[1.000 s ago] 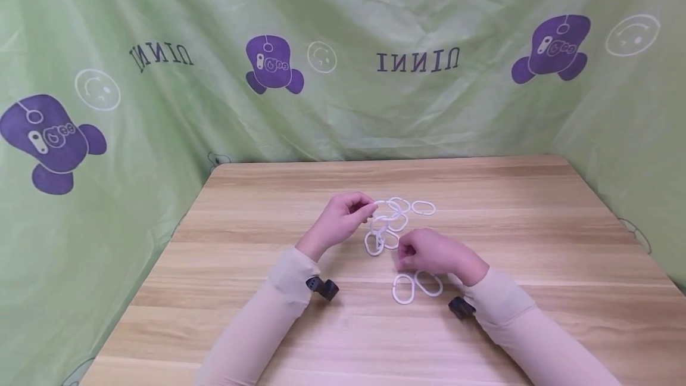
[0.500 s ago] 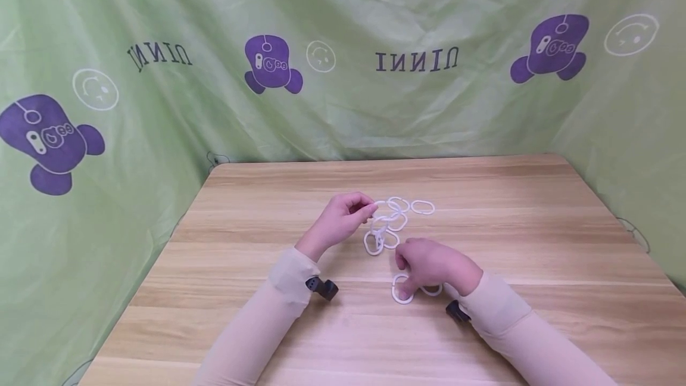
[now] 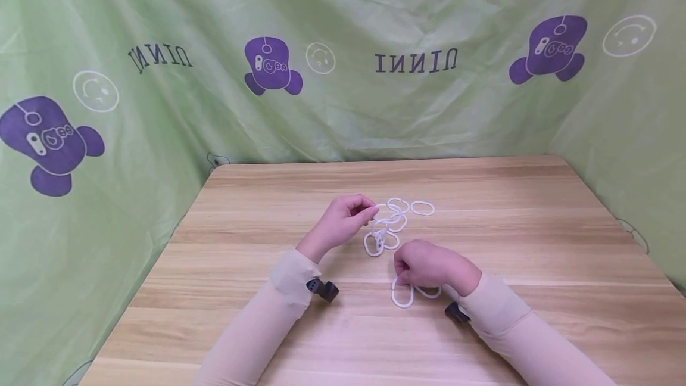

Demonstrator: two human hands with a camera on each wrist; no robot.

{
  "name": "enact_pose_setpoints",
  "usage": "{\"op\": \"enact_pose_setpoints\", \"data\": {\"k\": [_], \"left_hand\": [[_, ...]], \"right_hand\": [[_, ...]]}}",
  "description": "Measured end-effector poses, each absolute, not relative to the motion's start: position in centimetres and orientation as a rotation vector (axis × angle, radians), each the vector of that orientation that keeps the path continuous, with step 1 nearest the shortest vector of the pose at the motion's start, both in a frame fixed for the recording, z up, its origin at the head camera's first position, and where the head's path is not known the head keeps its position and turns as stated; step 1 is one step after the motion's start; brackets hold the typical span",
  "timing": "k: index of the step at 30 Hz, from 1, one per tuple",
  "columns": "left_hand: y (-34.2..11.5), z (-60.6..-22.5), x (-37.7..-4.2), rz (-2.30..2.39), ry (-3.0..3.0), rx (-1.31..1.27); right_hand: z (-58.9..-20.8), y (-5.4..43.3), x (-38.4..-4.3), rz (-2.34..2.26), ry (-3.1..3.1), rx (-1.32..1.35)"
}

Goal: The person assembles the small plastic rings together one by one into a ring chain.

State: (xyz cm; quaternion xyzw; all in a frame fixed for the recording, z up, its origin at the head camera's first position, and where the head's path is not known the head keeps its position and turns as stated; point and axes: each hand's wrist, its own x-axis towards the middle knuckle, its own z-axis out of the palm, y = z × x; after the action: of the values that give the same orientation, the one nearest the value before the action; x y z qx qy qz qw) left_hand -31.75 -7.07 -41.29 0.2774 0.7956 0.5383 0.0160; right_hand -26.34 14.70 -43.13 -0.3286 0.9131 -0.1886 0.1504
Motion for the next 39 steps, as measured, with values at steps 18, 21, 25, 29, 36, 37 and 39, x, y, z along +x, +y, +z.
{"op": "enact_pose_setpoints", "data": {"k": [18, 21, 25, 29, 36, 37, 39], "left_hand": [[-6.9, -41.2, -31.7, 1.618, 2.488, 0.868], [-6.8, -41.3, -31.7, 1.621, 2.485, 0.865], [-6.7, -41.4, -31.5, 1.611, 2.489, 0.865], [-6.5, -41.3, -31.3, 1.600, 2.498, 0.884], [-6.1, -41.5, -31.0, 1.586, 2.460, 0.920], [-6.0, -41.5, -30.9, 1.577, 2.459, 0.923], [-5.9, -41.5, -30.9, 1.556, 2.464, 0.927]], "right_hand": [[-39.8, 17.5, -27.5, -1.075, 2.661, -0.887], [-39.2, 17.6, -27.5, -1.109, 2.726, -0.849], [-38.6, 17.6, -27.5, -1.201, 2.749, -0.782], [-38.4, 17.4, -27.4, -1.281, 2.745, -0.728], [-38.4, 17.4, -27.5, -1.349, 2.804, -0.690], [-38.5, 17.4, -27.5, -1.359, 2.811, -0.681], [-38.5, 17.4, -27.5, -1.377, 2.821, -0.664]]}}
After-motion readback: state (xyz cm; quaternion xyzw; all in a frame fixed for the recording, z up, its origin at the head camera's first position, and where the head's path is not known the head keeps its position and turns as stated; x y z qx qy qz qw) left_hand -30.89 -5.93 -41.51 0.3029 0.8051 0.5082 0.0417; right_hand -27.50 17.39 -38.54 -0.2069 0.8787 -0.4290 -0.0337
